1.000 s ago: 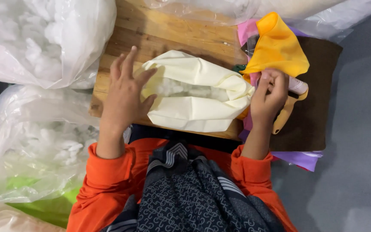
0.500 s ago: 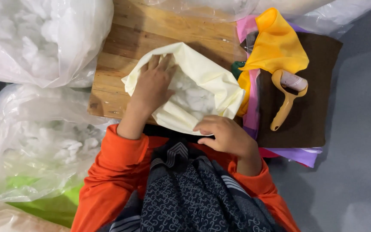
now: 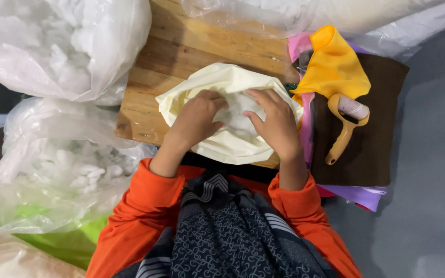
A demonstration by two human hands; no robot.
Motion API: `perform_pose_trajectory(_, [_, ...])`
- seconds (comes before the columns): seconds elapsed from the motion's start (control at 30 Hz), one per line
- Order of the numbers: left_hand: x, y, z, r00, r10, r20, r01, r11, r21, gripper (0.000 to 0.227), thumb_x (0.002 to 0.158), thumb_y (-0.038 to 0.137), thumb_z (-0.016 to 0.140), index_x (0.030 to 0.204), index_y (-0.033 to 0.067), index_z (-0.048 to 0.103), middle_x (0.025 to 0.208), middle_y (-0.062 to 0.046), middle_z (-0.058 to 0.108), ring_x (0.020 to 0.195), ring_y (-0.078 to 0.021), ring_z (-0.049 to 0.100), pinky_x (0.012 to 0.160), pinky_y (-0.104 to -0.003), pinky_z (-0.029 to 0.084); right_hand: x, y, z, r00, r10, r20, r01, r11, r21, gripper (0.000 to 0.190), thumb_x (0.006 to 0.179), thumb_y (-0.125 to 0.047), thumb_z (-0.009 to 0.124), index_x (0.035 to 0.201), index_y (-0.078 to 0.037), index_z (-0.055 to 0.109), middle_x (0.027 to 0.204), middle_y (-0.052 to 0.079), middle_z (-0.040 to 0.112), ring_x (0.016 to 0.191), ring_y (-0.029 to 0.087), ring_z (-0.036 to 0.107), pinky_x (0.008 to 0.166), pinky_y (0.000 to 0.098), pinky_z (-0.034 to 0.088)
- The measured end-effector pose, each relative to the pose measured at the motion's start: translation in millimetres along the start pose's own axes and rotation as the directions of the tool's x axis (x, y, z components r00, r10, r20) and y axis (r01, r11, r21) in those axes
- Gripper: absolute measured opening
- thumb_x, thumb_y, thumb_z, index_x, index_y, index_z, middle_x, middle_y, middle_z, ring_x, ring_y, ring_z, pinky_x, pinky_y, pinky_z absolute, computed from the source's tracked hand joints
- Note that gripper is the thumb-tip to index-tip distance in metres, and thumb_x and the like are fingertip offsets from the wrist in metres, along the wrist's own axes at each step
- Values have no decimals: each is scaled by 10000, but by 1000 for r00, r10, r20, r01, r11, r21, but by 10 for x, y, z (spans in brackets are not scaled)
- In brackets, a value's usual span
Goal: A person is stuffing a white pillowcase with white fiberfill, then smoothing it out and using a lint roller on it.
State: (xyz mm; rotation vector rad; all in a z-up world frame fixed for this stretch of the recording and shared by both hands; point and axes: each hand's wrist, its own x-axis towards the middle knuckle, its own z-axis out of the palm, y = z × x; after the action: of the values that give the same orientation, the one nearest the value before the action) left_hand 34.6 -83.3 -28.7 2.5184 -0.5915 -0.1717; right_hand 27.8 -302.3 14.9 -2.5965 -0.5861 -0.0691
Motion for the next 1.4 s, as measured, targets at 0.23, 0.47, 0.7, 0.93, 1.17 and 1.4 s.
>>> perform_pose_trajectory(0.23, [10, -6, -11, 991, -109, 79, 92, 977, 192, 651, 773, 308, 879, 1369, 154, 667, 1544, -125, 500, 1448, -395, 427, 1144, -601, 401, -28, 249, 365, 969, -34, 247, 87, 974, -210, 572, 722, -153, 851, 1278, -159, 715, 1218, 144, 653, 1128, 383, 631, 967, 487, 515])
perform_pose_trajectory(0.47, [-982, -43, -988, 728, 54, -683, -164, 982, -97, 256, 969, 81, 738, 1221, 42, 717, 1244, -146, 687, 1178, -389, 650, 1016, -475, 526, 62, -558, -382, 939, -287, -190, 311, 944, 112, 255, 947, -160, 804, 1199, -161, 762, 1076, 19, 738, 907, 261, 719, 811, 365, 577])
perform_pose_trajectory(0.7, [-1526, -653, -1180, 85, -284, -955, 284, 926, -250, 421, 1066, 135, 786, 1420, 120, 558, 1517, -130, 415, 1483, -329, 416, 1258, -554, 395, 1152, -1990, -207, 651, -749, -123, 754, 617, 228, 270, 985, -10, 780, 1231, 41, 679, 1168, 212, 675, 1109, 350, 648, 990, 426, 566])
perform_pose_trajectory(0.93, [-1329, -1314, -1048, 133, -576, -807, 220, 811, -542, 952, 879, -34, 652, 1664, 229, 182, 1759, -72, 268, 1540, -225, 458, 767, -211, 549, 2620, -2696, 1470, 721, -554, 416, 667, 717, -201, 1163, 670, -279, 1009, 1632, -265, 356, 1644, 79, 12, 1496, 485, 102, 998, 784, 415])
perform_pose_trajectory(1.17, [-1505, -1291, -1164, 41, -602, -797, -84, 793, -603, 773, 813, -111, 402, 1564, 61, 349, 1623, -118, 379, 1578, -294, 351, 1311, -407, 356, 2762, -2354, 2944, 597, -411, 688, 678, 717, -160, 902, 658, -300, 893, 1446, -293, 454, 1494, 170, 209, 1343, 487, 221, 909, 712, 397])
perform_pose_trajectory(1.4, [-1581, -1199, -1214, 177, -498, -849, 158, 866, -475, 734, 827, -90, 455, 1538, 73, 370, 1511, -142, 439, 1465, -309, 421, 1290, -445, 344, 2879, -2331, 2081, 732, -505, 457, 390, 861, 327, 236, 737, -121, 808, 973, -132, 795, 1075, 133, 670, 939, 318, 694, 839, 358, 559])
